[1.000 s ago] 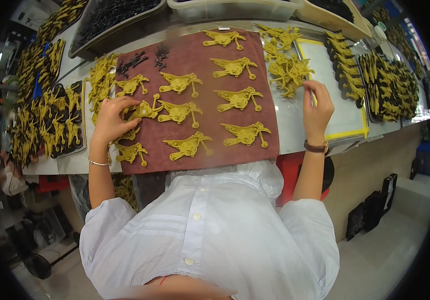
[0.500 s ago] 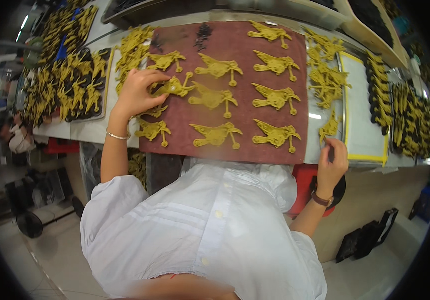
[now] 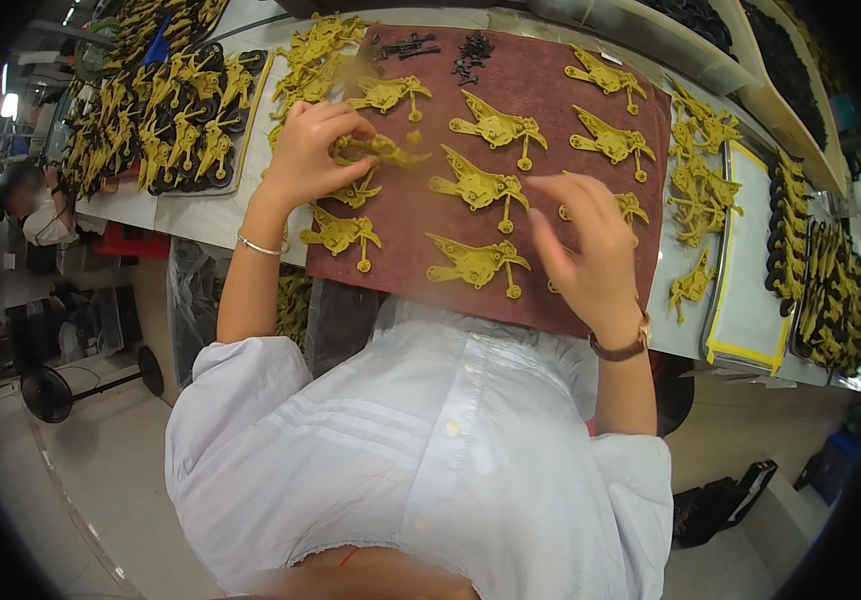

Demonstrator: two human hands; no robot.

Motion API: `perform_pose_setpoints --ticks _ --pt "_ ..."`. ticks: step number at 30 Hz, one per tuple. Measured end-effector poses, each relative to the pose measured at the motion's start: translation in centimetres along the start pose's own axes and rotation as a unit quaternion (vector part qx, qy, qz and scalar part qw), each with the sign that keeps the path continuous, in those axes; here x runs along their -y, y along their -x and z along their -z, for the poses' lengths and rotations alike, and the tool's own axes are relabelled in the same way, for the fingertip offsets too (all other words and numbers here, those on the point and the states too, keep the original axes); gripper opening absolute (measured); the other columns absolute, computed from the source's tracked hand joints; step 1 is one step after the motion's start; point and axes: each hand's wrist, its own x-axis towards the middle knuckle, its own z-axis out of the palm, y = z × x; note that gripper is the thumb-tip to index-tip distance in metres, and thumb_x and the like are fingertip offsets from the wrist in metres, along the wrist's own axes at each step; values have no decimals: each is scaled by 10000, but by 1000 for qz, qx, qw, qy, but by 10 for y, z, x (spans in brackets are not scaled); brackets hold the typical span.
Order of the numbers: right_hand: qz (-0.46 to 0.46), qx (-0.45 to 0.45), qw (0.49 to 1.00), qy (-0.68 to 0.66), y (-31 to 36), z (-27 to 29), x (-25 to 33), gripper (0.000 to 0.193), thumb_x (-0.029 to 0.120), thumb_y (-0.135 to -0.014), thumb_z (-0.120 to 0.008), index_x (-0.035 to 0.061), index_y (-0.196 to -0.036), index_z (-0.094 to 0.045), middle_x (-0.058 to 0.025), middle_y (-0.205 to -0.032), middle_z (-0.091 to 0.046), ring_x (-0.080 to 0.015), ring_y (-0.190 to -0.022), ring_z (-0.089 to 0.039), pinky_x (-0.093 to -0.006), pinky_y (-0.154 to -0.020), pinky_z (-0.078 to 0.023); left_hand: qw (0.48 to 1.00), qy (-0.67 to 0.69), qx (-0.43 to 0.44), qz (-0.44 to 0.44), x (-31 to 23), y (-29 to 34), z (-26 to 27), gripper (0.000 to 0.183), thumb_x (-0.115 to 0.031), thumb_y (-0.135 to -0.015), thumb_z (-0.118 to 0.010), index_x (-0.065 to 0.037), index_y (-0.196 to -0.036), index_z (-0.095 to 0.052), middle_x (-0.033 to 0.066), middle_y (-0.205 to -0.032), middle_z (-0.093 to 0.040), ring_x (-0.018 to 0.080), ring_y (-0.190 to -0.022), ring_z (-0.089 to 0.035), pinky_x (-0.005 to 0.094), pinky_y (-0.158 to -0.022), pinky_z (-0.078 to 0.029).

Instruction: The person transfers assembled toy motorcycles onto a tray, takes yellow motorcycle frame parts from a container, arranges them on a mat, and attaches black handlebar pieces to the frames by hand.

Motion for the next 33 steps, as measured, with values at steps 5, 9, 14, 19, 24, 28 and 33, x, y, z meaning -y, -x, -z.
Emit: perform_pose_setpoints --ticks 5,9,14,19,24,28,33 --pt "-46 116 983 -134 -34 -32 20 282 36 -805 -702 23 -1081 -647 -116 -1011 -644 -252 -889 -643 -346 -719 -520 985 -76 -124 -95 -23 6 4 199 -133 -630 -794 -197 -791 -696 -86 -766 -630 136 -731 -534 314 -737 -339" --pt "39 136 978 -153 -47 -74 10 230 39 -818 -670 11 -1044 -639 -133 -989 -628 -291 -864 -642 -366 -676 -527 971 -103 -181 -114 -24 13 -4 194 -157 -628 -804 -199 -787 -699 -96 -792 -640 124 -731 -530 314 -738 -340" --pt "132 149 977 -78 -62 -112 1 121 17 -809 -692 7 -925 -661 -123 -927 -630 -312 -808 -642 -380 -708 -528 987 -85 -133 -33 -5 26 3 221 -206 -656 -820 -185 -856 -728 -68 -859 -679 136 -749 -555 307 -741 -351" --pt "136 184 973 13 -69 -126 -3 120 87 -831 -677 22 -932 -668 -113 -903 -618 -306 -802 -636 -389 -708 -521 996 -6 -6 85 8 55 32 278 -197 -687 -799 -150 -957 -746 -8 -974 -705 169 -901 -611 318 -806 -366" --pt "182 203 960 65 -70 -124 -4 150 148 -833 -670 47 -943 -681 -87 -918 -609 -272 -867 -617 -385 -744 -520 994 8 42 101 10 71 36 318 -239 -699 -790 -142 -997 -735 1 -1028 -711 175 -949 -622 316 -818 -362" --pt "174 208 959 88 -74 -121 6 133 121 -791 -652 71 -907 -692 -69 -898 -615 -258 -874 -611 -377 -757 -524 992 36 58 109 13 69 27 369 -255 -714 -773 -131 -1056 -714 6 -1064 -712 189 -978 -632 321 -836 -361" --pt "184 198 961 58 -67 -122 10 124 111 -771 -630 89 -867 -706 -72 -872 -619 -261 -841 -619 -379 -739 -527 991 33 84 103 19 60 22 392 -253 -700 -768 -127 -1066 -709 4 -1029 -707 187 -950 -630 325 -831 -360"
